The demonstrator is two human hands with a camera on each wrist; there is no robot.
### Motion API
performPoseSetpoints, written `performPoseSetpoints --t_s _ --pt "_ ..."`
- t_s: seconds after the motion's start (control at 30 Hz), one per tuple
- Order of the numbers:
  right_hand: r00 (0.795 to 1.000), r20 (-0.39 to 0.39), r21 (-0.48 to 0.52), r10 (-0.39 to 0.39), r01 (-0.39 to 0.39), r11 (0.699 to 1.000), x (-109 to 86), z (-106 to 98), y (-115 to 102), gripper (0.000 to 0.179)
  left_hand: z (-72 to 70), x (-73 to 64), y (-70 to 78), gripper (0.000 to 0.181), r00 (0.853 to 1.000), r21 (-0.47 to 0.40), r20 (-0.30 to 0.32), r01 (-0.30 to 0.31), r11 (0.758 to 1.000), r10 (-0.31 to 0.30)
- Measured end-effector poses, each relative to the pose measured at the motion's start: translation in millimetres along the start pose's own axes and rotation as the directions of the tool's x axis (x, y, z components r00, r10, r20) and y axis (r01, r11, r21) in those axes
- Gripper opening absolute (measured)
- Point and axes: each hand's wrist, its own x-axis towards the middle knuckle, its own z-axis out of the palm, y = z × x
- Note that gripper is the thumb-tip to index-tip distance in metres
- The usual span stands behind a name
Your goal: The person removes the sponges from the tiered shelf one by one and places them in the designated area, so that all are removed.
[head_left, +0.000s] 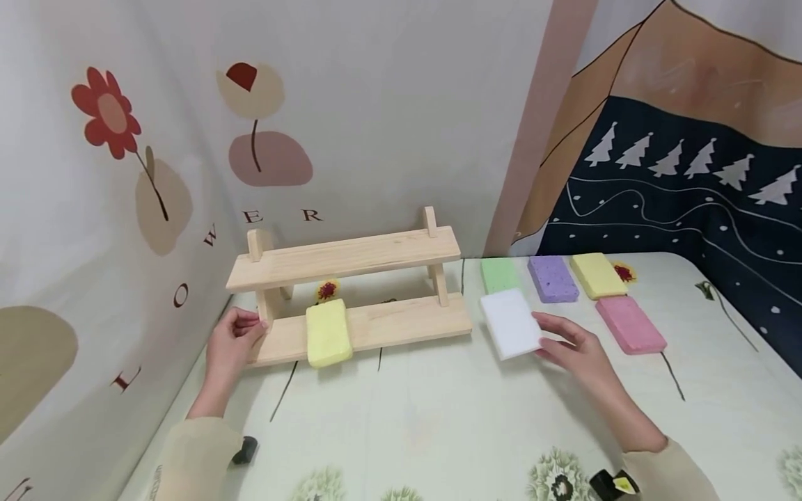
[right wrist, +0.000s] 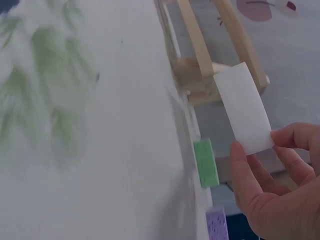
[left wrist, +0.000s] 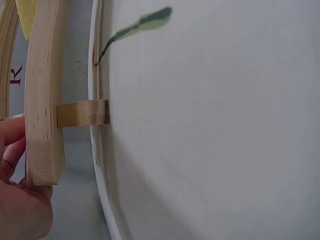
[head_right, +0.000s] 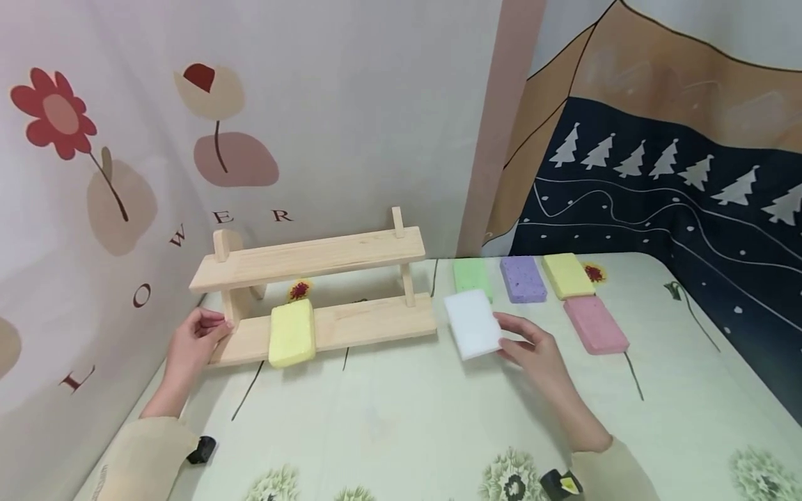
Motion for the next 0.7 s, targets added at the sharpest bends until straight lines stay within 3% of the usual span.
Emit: performPoseSetpoints --t_s 0.13,0.27,0.47,0.7 --pt "0.999 -0.021 0.058 0.033 -0.031 0.998 -2.9 -22.1 6.4 0.047 -0.2 0.1 2.7 0.027 1.000 -0.006 0.003 -0.010 1.000 0.010" --pt "0.993 -0.042 0.074 0.113 -0.110 0.991 -4.1 -42.1 13.3 0.049 -0.8 -1.4 3.7 0.025 1.000 0.003 0.000 -0.008 1.000 0.008" --pt "0.979 -0.107 -0.022 0.175 -0.178 0.984 -3.5 -66.3 25.4 0.053 -0.5 -2.6 3.6 0.024 1.000 0.006 -0.005 -0.006 1.000 0.006" --pt "0.971 -0.160 -0.195 0.177 -0.207 0.959 -5.8 -79.0 35.5 0.052 0.0 -0.9 3.8 0.024 1.000 0.012 -0.008 -0.017 1.000 0.017"
